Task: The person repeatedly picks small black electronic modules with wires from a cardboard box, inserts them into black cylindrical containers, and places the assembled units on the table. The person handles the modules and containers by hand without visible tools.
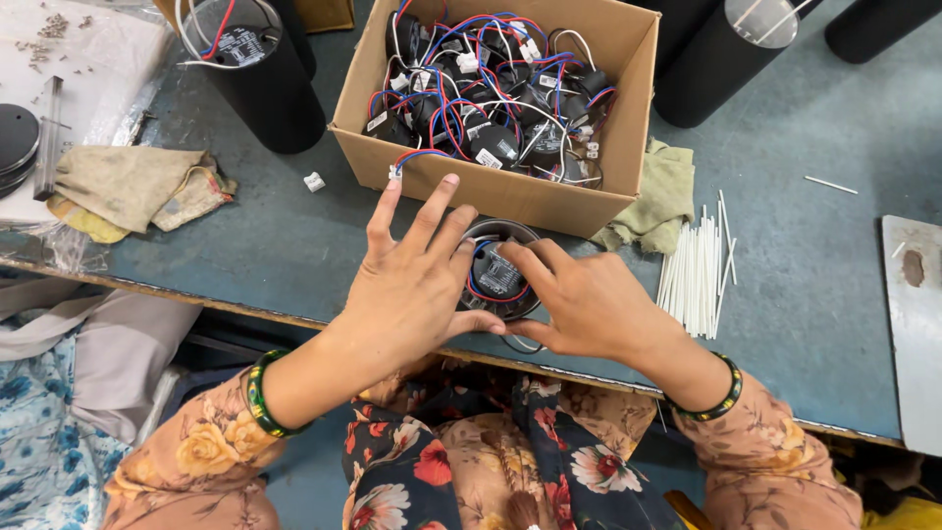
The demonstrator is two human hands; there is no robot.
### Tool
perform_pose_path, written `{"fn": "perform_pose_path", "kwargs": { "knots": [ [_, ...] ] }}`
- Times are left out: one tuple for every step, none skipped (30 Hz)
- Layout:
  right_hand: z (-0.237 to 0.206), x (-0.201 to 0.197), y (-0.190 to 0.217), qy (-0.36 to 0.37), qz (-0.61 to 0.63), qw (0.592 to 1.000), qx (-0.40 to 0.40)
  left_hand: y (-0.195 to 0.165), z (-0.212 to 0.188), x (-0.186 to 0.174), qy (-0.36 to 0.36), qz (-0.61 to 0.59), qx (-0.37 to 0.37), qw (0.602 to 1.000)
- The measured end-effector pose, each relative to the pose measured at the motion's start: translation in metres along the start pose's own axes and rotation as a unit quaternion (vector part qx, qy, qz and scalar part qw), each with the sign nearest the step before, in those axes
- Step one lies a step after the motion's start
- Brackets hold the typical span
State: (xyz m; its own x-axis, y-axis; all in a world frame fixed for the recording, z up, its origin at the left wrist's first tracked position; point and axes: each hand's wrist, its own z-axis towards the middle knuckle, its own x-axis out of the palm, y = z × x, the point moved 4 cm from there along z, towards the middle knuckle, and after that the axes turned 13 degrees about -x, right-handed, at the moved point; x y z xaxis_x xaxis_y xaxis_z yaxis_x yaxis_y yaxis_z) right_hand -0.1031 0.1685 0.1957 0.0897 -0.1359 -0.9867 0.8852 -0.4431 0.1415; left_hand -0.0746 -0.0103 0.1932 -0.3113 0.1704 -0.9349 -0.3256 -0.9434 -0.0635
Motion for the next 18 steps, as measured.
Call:
{"fn": "perform_pose_path", "kwargs": {
  "knots": [
    [-0.003,0.003,-0.001,-0.001,0.002,1.000,0.009,0.000,0.002,0.001,0.005,-0.004,0.004,1.000],
    [-0.005,0.006,-0.001,-0.001,0.004,1.000,0.016,0.000,0.003,0.001,0.009,-0.008,0.008,1.000],
    [-0.008,0.008,0.001,-0.035,-0.004,0.999,0.003,0.000,0.005,0.004,0.031,0.009,0.020,0.999],
    [-0.010,0.010,0.003,-0.069,-0.012,0.997,-0.011,0.000,0.007,0.007,0.052,0.027,0.031,0.998],
    [-0.011,0.011,0.004,-0.104,-0.019,0.994,-0.025,0.000,0.008,0.010,0.074,0.045,0.041,0.995],
    [-0.012,0.014,0.003,-0.117,-0.014,0.993,-0.029,0.001,0.010,0.013,0.100,0.037,0.043,0.993],
    [-0.014,0.017,0.002,-0.130,-0.009,0.991,-0.032,0.002,0.012,0.017,0.126,0.028,0.045,0.991],
    [-0.015,0.019,0.002,-0.144,-0.004,0.989,-0.034,0.003,0.013,0.021,0.153,0.020,0.048,0.987],
    [-0.016,0.021,0.002,-0.143,-0.004,0.989,-0.029,0.004,0.014,0.022,0.136,0.018,0.042,0.990],
    [-0.017,0.022,0.002,-0.141,-0.004,0.990,-0.023,0.004,0.016,0.023,0.119,0.016,0.036,0.992],
    [-0.019,0.022,0.003,-0.140,-0.007,0.990,-0.019,0.003,0.015,0.023,0.100,0.014,0.030,0.994],
    [-0.021,0.022,0.005,-0.131,-0.006,0.991,-0.014,0.002,0.012,0.024,0.099,0.015,0.027,0.995],
    [-0.022,0.021,0.008,-0.122,-0.006,0.992,-0.009,-0.001,0.008,0.024,0.096,0.016,0.025,0.995],
    [-0.024,0.020,0.010,-0.113,-0.007,0.994,-0.003,-0.004,0.004,0.023,0.093,0.017,0.024,0.995],
    [-0.026,0.017,0.013,-0.119,-0.004,0.993,-0.009,-0.005,-0.001,0.019,0.075,0.009,0.012,0.997],
    [-0.028,0.015,0.017,-0.124,-0.002,0.992,-0.012,-0.006,-0.005,0.014,0.057,-0.001,0.003,0.998],
    [-0.029,0.012,0.019,-0.129,0.001,0.992,-0.014,-0.007,-0.008,0.009,0.039,-0.011,-0.005,0.999],
    [-0.030,0.010,0.021,-0.130,-0.003,0.991,-0.015,-0.007,-0.009,0.005,0.038,-0.010,-0.008,0.999]
  ]
}}
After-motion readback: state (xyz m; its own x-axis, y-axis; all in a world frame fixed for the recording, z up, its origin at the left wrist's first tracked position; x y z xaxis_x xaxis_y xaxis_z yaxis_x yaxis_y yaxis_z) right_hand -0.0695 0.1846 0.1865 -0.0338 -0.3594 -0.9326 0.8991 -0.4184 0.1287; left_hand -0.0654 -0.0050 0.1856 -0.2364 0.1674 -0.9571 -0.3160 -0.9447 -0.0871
